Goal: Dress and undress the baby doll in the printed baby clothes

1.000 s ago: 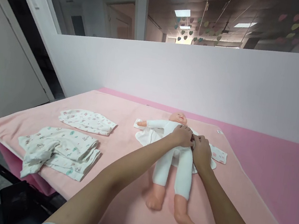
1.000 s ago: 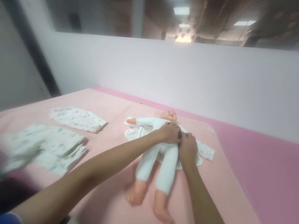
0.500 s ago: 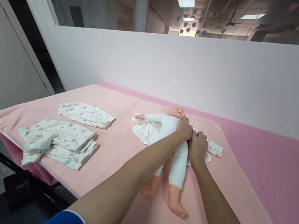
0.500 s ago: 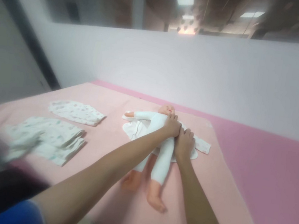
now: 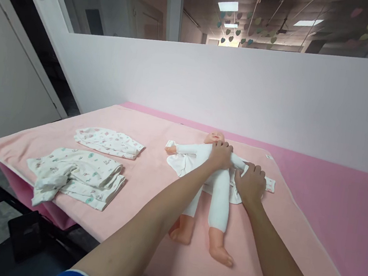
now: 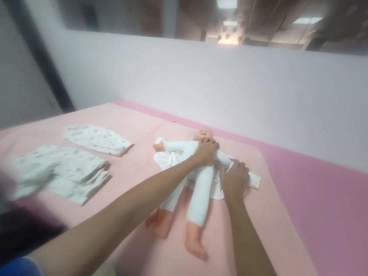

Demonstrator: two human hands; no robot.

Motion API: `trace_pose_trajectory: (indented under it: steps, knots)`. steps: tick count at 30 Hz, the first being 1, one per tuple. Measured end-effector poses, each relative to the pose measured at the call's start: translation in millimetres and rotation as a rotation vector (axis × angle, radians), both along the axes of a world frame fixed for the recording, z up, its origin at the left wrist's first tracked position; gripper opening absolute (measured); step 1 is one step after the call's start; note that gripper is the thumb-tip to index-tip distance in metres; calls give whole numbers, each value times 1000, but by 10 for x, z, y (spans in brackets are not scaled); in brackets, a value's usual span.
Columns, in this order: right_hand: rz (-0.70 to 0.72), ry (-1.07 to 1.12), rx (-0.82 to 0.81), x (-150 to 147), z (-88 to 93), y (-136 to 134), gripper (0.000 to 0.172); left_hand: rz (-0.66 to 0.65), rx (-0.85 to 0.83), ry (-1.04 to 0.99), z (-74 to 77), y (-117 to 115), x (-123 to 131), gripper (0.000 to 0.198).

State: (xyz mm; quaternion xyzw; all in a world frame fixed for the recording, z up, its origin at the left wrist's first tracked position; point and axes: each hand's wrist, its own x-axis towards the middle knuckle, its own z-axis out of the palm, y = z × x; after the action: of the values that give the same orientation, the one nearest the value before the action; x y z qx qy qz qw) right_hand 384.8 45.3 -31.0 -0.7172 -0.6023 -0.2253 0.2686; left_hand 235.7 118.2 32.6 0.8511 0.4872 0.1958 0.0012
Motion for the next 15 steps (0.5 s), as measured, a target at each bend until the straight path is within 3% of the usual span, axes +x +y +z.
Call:
trace_pose_trajectory:
  steps: [11,15]
  knots:
    - [-84,261,-211,107,45,15,47,8,47,-385,-34,57,-379,46]
    - [-62,224,-237,84,36,0,46,-13,68,-466,-38,122,-561,45]
